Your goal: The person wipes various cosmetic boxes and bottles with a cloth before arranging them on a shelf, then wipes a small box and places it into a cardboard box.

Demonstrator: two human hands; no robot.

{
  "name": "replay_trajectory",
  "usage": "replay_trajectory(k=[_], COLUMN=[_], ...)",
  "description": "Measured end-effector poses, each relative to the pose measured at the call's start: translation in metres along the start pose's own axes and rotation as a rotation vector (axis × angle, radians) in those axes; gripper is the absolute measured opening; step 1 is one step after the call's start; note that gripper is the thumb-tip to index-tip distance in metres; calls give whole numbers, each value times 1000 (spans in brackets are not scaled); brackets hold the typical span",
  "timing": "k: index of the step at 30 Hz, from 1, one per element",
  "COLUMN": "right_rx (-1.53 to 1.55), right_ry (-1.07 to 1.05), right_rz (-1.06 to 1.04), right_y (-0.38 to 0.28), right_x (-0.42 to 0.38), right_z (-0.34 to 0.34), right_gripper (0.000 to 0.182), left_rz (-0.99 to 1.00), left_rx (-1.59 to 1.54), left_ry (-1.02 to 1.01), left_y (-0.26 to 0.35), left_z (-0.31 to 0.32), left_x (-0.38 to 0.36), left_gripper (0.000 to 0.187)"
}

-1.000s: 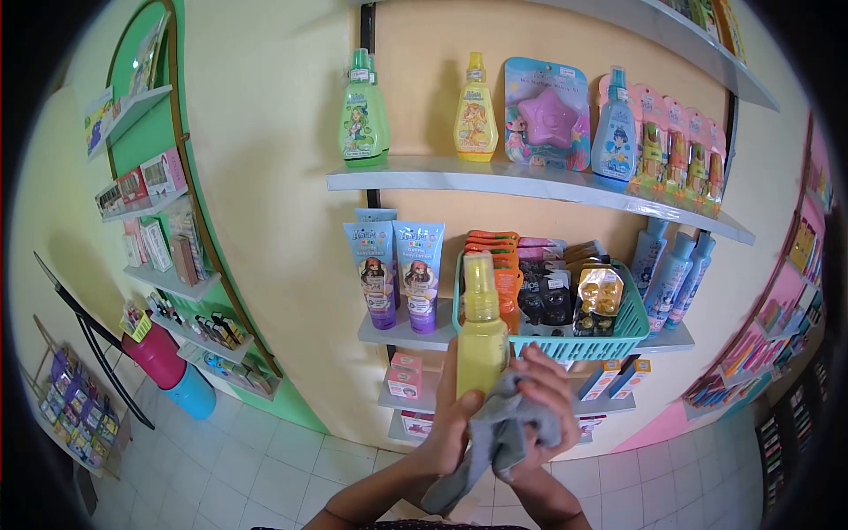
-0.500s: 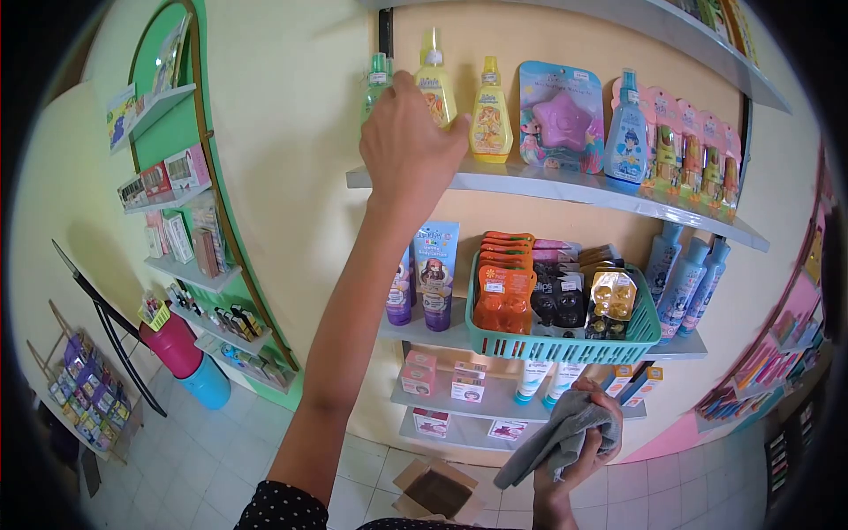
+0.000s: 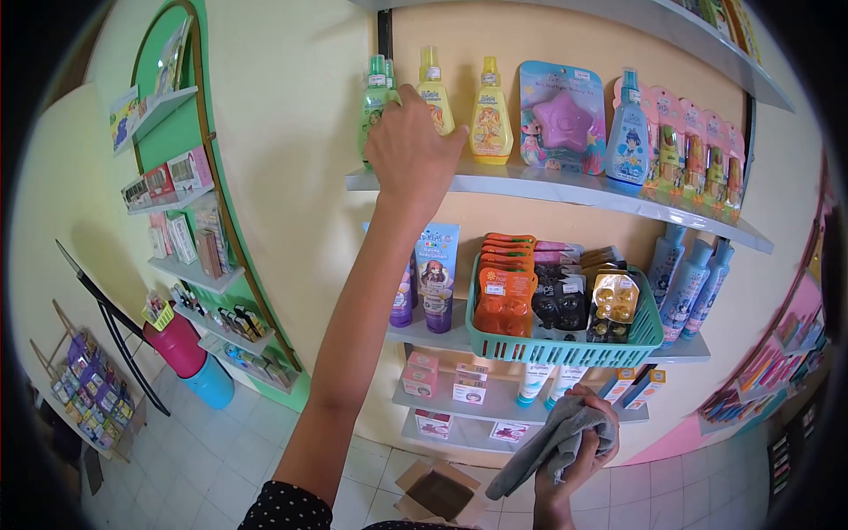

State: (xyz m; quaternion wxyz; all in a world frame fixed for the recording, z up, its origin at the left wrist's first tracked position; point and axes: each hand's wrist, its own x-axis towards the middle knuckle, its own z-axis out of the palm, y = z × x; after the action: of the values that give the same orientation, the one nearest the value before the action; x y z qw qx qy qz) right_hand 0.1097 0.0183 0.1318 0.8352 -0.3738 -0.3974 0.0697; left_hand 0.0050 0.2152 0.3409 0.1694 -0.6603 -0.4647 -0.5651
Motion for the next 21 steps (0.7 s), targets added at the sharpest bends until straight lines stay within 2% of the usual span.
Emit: replay_trajectory(k=[8,11,21], right_rx=[-11,-4,23], right_ry=[-16,-12,41], right_rz=[18,16,39], right_y=[1,2,-1], right_x=[1,1,1], right_z=[2,1,4], right_gripper=[29,29,26], left_rz=[55,52,11], left_rx=[28,75,140], left_ry=[10,-4,-23], left_y=[1,2,10], left_z=[2,1,-7], left_x=[3,3,4], left_gripper=[42,48,47])
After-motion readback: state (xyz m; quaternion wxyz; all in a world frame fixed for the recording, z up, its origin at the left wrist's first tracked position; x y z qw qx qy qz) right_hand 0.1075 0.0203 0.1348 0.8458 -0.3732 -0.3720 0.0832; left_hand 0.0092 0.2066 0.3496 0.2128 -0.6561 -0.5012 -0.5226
